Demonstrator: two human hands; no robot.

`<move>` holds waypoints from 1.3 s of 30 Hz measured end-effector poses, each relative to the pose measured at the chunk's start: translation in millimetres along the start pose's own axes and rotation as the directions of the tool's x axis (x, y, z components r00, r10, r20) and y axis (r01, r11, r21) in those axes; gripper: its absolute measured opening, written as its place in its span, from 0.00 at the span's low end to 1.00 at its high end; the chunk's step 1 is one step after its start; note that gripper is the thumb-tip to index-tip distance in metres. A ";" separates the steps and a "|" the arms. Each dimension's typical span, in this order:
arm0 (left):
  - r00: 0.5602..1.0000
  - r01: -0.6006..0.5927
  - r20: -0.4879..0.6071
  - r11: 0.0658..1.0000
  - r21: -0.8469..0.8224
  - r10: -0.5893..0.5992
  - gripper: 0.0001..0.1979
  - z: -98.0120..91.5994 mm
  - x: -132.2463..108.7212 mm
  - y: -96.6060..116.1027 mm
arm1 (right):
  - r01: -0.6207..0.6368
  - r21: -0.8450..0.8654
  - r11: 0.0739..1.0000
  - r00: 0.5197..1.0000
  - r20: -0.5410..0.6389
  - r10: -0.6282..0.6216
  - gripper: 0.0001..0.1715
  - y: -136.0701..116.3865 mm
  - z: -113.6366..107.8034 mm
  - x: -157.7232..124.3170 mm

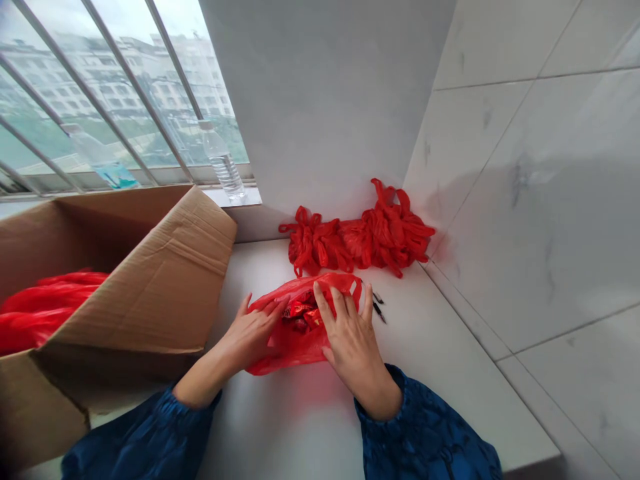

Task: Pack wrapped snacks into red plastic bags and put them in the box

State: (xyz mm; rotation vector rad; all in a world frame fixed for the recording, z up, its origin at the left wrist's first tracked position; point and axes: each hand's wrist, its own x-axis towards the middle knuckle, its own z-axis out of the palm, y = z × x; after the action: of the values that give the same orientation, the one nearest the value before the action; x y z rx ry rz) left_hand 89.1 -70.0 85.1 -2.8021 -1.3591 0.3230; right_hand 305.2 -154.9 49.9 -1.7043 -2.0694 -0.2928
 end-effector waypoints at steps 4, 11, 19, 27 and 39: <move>1.000 0.027 -0.017 0.999 0.021 -0.026 0.41 -8.3 -4.3 7.4 | 0.009 0.005 1.000 1.000 -0.001 -0.009 0.67 0.8 1.2 -1.7; 0.973 -0.117 -0.203 0.993 -0.011 0.113 0.27 -21.8 -23.7 13.4 | 0.062 0.134 0.989 0.986 -0.162 -0.040 0.46 3.0 -14.8 3.7; 0.815 -0.222 -0.555 0.975 -0.034 0.166 0.14 -30.1 -82.7 9.7 | -0.084 0.344 0.935 0.801 -0.535 0.269 0.19 35.4 -26.0 2.5; 0.858 -0.167 -0.481 0.983 0.074 0.182 0.24 -15.7 -97.8 15.4 | -0.376 0.544 0.750 0.845 -0.131 0.519 0.36 77.0 0.5 1.9; 0.935 0.109 -0.279 0.928 -0.357 -0.217 0.25 2.6 -136.4 -13.5 | -0.099 0.722 0.685 0.995 0.052 0.088 0.11 87.4 -48.4 3.7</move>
State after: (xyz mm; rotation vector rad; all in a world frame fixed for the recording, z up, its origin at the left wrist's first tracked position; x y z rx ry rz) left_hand -4.0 -167.9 108.4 -2.7883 -1.6858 -0.3837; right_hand 399.1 -153.5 84.3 -1.2826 -1.7310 0.5275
